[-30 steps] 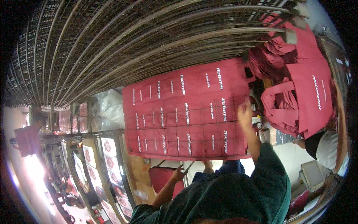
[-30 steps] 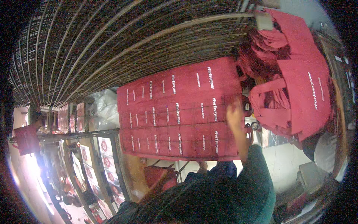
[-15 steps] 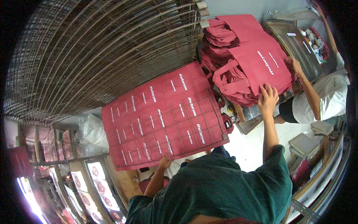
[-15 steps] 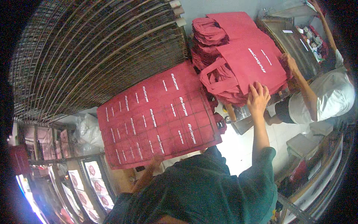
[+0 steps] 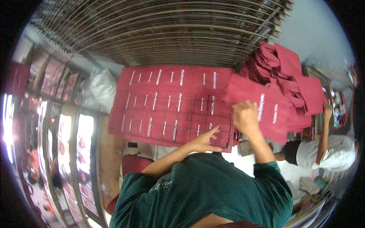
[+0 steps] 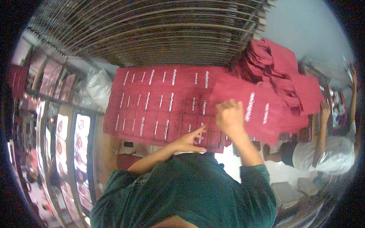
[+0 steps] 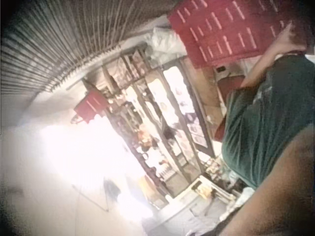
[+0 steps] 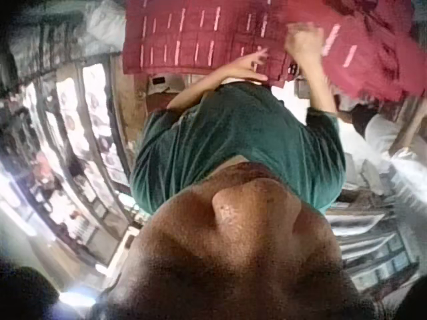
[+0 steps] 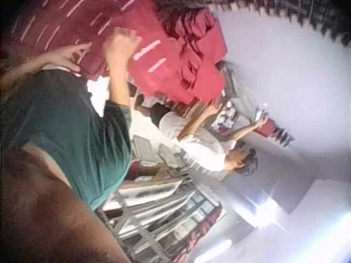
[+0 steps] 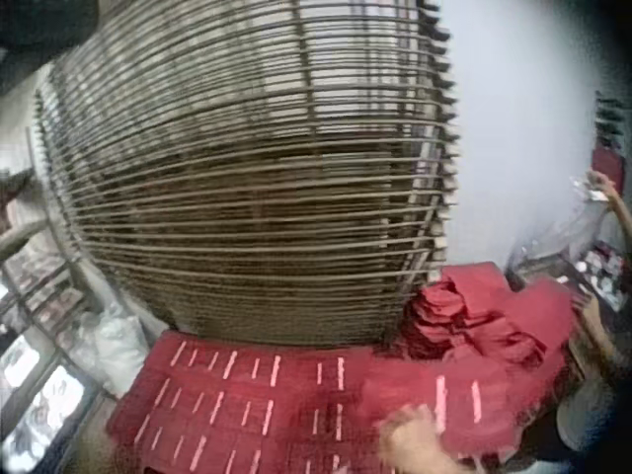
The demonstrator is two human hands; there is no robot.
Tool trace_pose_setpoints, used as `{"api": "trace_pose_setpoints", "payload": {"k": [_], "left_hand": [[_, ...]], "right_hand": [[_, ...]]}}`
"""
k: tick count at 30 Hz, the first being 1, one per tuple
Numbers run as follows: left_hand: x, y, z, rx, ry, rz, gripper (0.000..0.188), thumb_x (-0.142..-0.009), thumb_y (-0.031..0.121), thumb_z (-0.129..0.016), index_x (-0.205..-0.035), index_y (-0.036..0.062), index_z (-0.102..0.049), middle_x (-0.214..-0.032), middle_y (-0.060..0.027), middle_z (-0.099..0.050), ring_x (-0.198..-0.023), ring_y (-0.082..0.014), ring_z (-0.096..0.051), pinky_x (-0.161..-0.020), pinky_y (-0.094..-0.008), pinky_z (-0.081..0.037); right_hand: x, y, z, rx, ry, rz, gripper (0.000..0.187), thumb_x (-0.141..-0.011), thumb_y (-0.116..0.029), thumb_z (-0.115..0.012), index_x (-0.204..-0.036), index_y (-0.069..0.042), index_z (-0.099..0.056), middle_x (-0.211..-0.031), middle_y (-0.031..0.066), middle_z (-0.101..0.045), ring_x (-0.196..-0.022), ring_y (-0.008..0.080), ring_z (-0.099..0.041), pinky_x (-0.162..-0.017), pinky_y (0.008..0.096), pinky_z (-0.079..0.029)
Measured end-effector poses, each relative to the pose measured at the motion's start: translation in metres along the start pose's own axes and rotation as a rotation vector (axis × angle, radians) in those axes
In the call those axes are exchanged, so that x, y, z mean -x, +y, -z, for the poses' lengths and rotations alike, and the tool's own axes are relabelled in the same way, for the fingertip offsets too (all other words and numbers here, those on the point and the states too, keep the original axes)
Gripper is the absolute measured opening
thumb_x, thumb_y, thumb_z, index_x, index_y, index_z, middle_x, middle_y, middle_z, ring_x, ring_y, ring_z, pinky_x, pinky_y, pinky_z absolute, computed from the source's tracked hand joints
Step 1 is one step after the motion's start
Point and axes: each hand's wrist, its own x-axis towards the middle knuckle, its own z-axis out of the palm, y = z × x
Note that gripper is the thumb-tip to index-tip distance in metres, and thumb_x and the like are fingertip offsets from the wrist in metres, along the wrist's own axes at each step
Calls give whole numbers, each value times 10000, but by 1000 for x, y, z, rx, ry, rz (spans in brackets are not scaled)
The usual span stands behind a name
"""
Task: The person repeatedly folds maroon tote bags and stacks them on a table. A second person is visible in the background also handling similar bags.
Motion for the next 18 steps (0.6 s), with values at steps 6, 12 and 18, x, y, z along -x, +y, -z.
{"api": "trace_pose_setpoints", "payload": {"k": [6, 12, 18], "left_hand": [[1, 23, 12, -273, 651, -383, 695, -635, 190, -744, -1185, -27, -379, -1150, -231, -460, -1081, -336, -479, -877, -396, -402], [32, 5, 47, -287, 1169, -223, 274, -725, 142, -623, -906, -35, -516, -781, -241, -545, -778, -348, -587, -639, -427, -439], [99, 24, 103, 597, 1303, -319, 229, -812, 15, -570, -996, -3, -435, -896, -113, -579, -725, -181, -600, -598, -306, -534]], "right_hand": [[-34, -89, -24, -347, 5, 108, 245, -659, -114, -578, -886, -45, -644, -781, 98, -608, -796, 246, -532, -714, 382, -381], [-62, -146, -29, -565, 35, 277, 340, -680, -170, -625, -992, -36, -617, -915, 95, -597, -879, 245, -524, -754, 363, -387], [-51, -120, -74, -843, 249, -278, 506, -789, -214, -632, -1231, -44, -451, -1268, 197, -365, -1167, 314, -364, -990, 414, -284]]}}
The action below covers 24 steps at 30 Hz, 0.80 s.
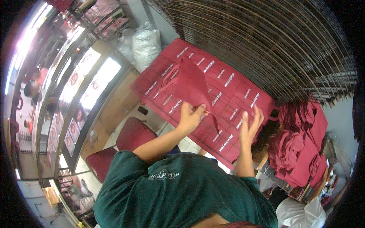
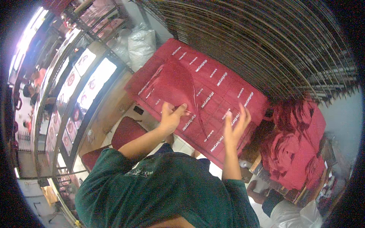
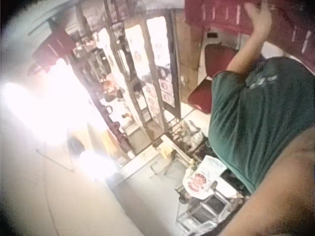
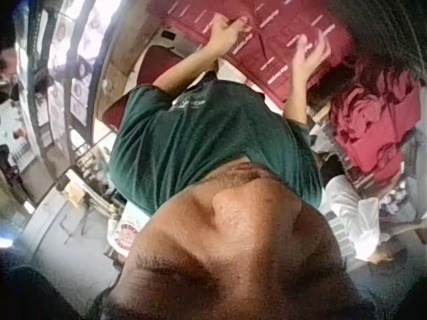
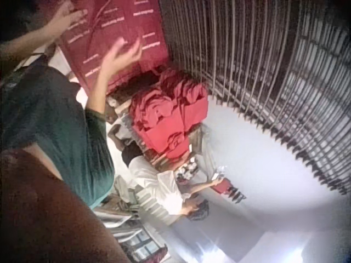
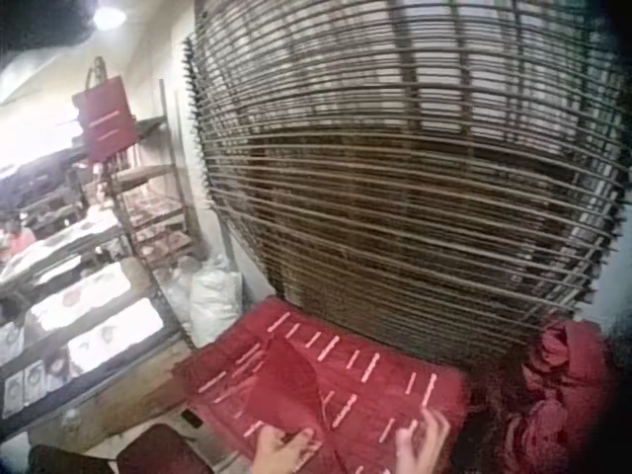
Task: The person repeatedly folds maroon tote bags and stacks them on a table. A second person is visible in the background also handling similar bags.
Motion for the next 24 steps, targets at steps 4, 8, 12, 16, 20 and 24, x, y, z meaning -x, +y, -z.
{"api": "trace_pose_setpoints", "payload": {"k": [4, 8, 12, 16, 20, 24], "left_hand": [[-21, 20, 68, 93, 53, 61, 332, -801, 9, -588, -1054, 10, -372, -989, -111, -548, -797, -203, -593, -657, -337, -550], [-41, -1, 151, 129, 137, 213, 327, -795, -21, -562, -1061, 45, -383, -1015, -104, -530, -877, -209, -569, -699, -362, -545], [-65, -6, 207, -35, 52, 337, 382, -783, -40, -526, -1123, 71, -392, -968, -83, -559, -831, -203, -577, -697, -359, -528], [-107, -10, 251, -107, -13, 385, 368, -761, -20, -507, -1107, 83, -442, -909, -59, -581, -793, -180, -576, -644, -314, -501], [-170, 20, 273, -154, -68, 358, 340, -755, -1, -510, -1083, 82, -472, -892, -48, -585, -752, -160, -567, -615, -286, -486], [-234, 41, 298, -208, -118, 128, 424, -769, 1, -527, -1170, 96, -428, -942, -61, -572, -800, -159, -567, -619, -279, -493]], "right_hand": [[98, 101, -41, -630, -509, -1061, 869, -770, -687, -399, -1394, -150, -123, -1358, 225, -279, -1235, 395, -294, -992, 507, -262], [130, 77, -98, -1266, -613, -1373, 844, -768, -710, -345, -1382, -170, -134, -1273, 215, -397, -1147, 392, -398, -911, 566, -336], [115, 40, -146, -1013, -409, -1258, 592, -804, -237, -463, -1348, -123, -260, -1217, 174, -439, -1091, 316, -451, -881, 481, -393], [104, 49, -200, -676, -483, -1129, 571, -732, 11, -468, -1286, -68, -356, -1141, 100, -487, -974, 199, -502, -830, 327, -420], [70, 37, -249, -585, -551, -862, 602, -675, 115, -466, -1263, -14, -439, -1205, 117, -479, -1049, 170, -480, -849, 261, -422], [26, -13, -303, -667, -577, -647, 719, -691, 162, -447, -1362, -49, -300, -1247, 118, -461, -999, 152, -515, -810, 233, -435]]}}
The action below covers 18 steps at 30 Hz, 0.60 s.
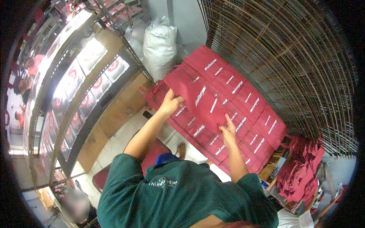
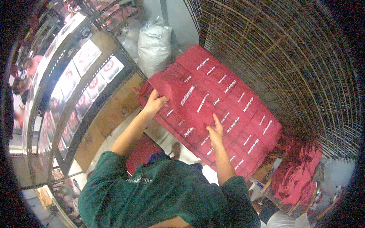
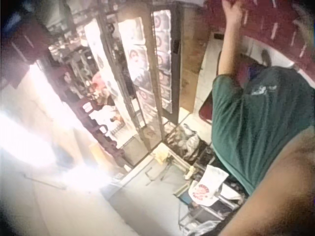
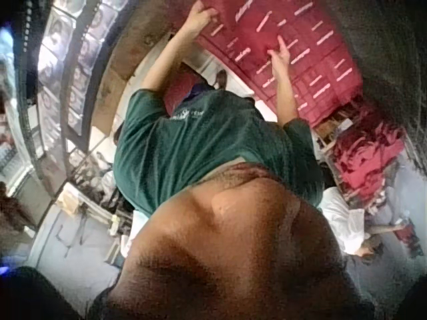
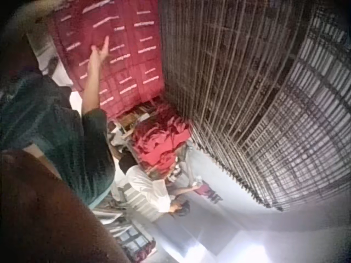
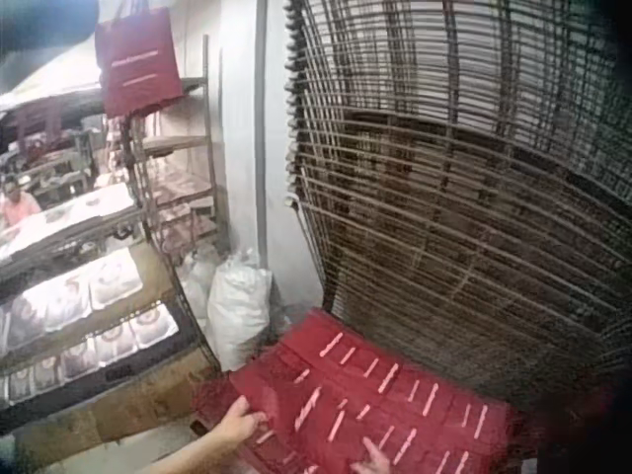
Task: The person repeatedly folds maroon tote bags and stacks them on a table. A second person is visible in the background also handling similar bags.
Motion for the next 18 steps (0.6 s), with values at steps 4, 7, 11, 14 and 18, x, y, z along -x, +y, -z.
{"api": "trace_pose_setpoints", "payload": {"k": [4, 7, 11, 14, 18], "left_hand": [[-21, 29, 17, 13, 215, -158, 698, -804, 51, -575, -1376, 176, -195, -1093, -99, -505, -890, -169, -560, -646, -287, -511], [-3, -7, 67, -37, 334, 49, 959, -795, 93, -633, -1405, 271, 85, -1247, -169, -411, -952, -216, -541, -656, -299, -488], [103, -102, 136, -262, 289, 392, 981, -786, 211, -668, -1406, 131, 88, -1035, -147, -587, -844, -171, -572, -652, -289, -473], [251, -245, 228, -640, 194, 472, 960, -768, 248, -685, -1415, 130, 14, -983, -172, -598, -778, -227, -583, -675, -342, -479], [386, -263, 248, -299, 297, 1061, 889, -785, 253, -661, -1411, 139, -41, -1050, -139, -583, -846, -250, -572, -739, -406, -452]], "right_hand": [[-59, 19, -44, -86, -32, 129, 788, -707, 180, -438, -1406, -98, -202, -1293, 125, -432, -984, 143, -533, -775, 224, -454], [-114, 70, -66, -13, 23, 191, 786, -713, 198, -416, -1407, -77, -170, -1374, 108, -337, -1073, 144, -494, -847, 230, -431], [-187, 150, -79, 281, 205, 289, 752, -700, 97, -520, -1381, -53, -238, -1382, 165, -321, -1238, 234, -350, -1001, 292, -310], [-200, 179, -83, 536, 284, 215, 752, -681, 45, -575, -1364, -47, -275, -1382, 191, -314, -1283, 277, -305, -1048, 317, -266], [-204, 204, -73, 641, 351, 141, 752, -677, -12, -598, -1358, -39, -280, -1378, 208, -308, -1286, 307, -291, -1066, 338, -245]]}}
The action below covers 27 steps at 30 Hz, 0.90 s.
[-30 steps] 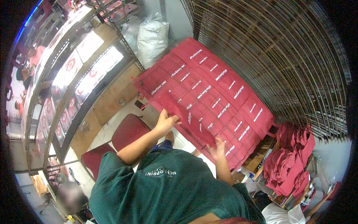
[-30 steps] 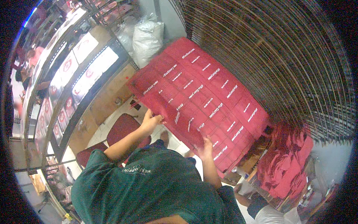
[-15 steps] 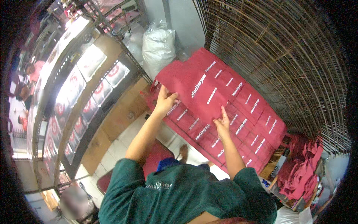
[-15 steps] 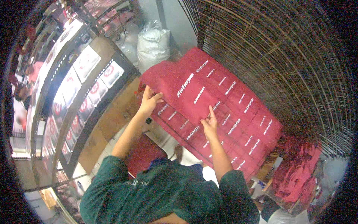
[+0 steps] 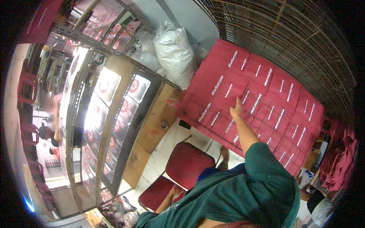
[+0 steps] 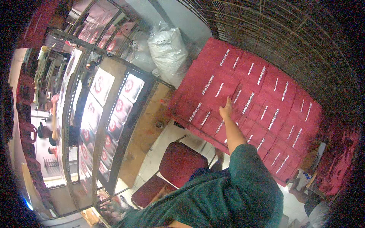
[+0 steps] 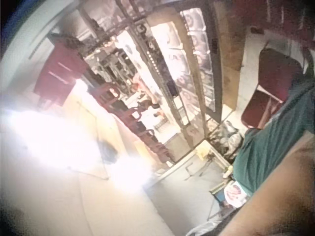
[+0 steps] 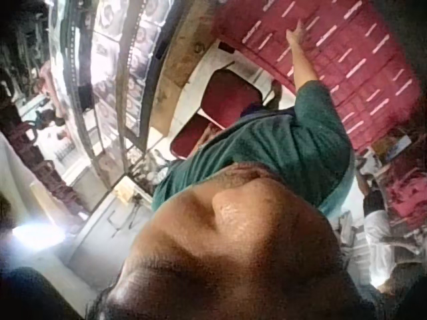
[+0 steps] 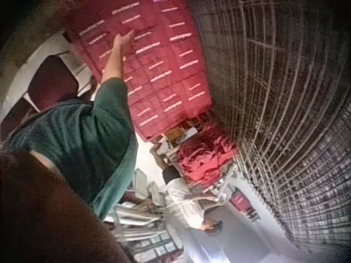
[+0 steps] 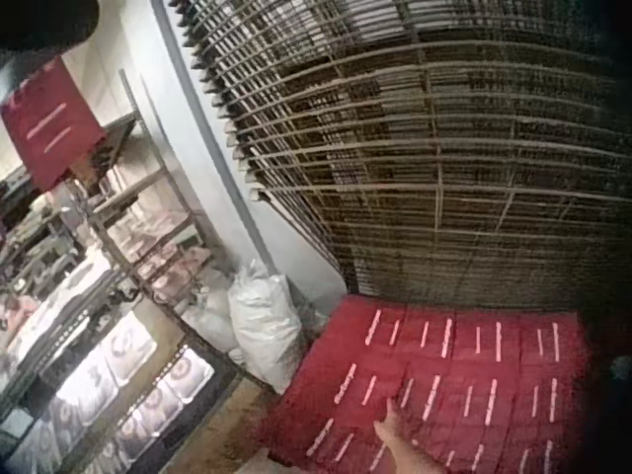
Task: The person repeatedly folds maroon tote bags and stacks them on a table. A second person is visible in the background also handling similar bags.
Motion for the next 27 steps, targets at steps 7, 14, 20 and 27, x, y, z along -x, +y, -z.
{"api": "trace_pose_setpoints", "payload": {"k": [7, 14, 20, 27], "left_hand": [[2, -40, 23, 378, -42, 203, 770, -814, 262, -619, -1405, 156, -138, -1166, -82, -556, -965, -291, -553, -849, -517, -405], [31, 91, -22, 41, 67, 19, 768, -803, 323, -640, -1393, 107, -198, -1121, -121, -566, -961, -223, -556, -832, -428, -438], [37, 111, -20, 16, 43, -24, 811, -783, 364, -658, -1396, 108, -193, -1154, -142, -546, -1014, -241, -541, -839, -411, -432], [31, 83, -12, 13, 46, 36, 826, -771, 401, -662, -1394, 112, -202, -1195, -147, -524, -1066, -269, -522, -883, -455, -403]], "right_hand": [[-9, 5, 2, 28, -27, -81, 743, -671, -42, -569, -1348, 16, -269, -1379, 218, -298, -1296, 321, -268, -1082, 335, -212], [-8, -20, 14, 24, -60, -128, 742, -664, -33, -547, -1346, 27, -263, -1394, 206, -279, -1309, 294, -251, -1087, 319, -199], [-20, -3, 10, 39, -51, -137, 739, -662, -44, -550, -1341, 33, -270, -1387, 226, -279, -1307, 300, -253, -1086, 321, -201], [-18, -15, 18, 98, -99, -164, 744, -657, -57, -565, -1338, 28, -281, -1372, 236, -300, -1297, 311, -269, -1080, 320, -218]]}}
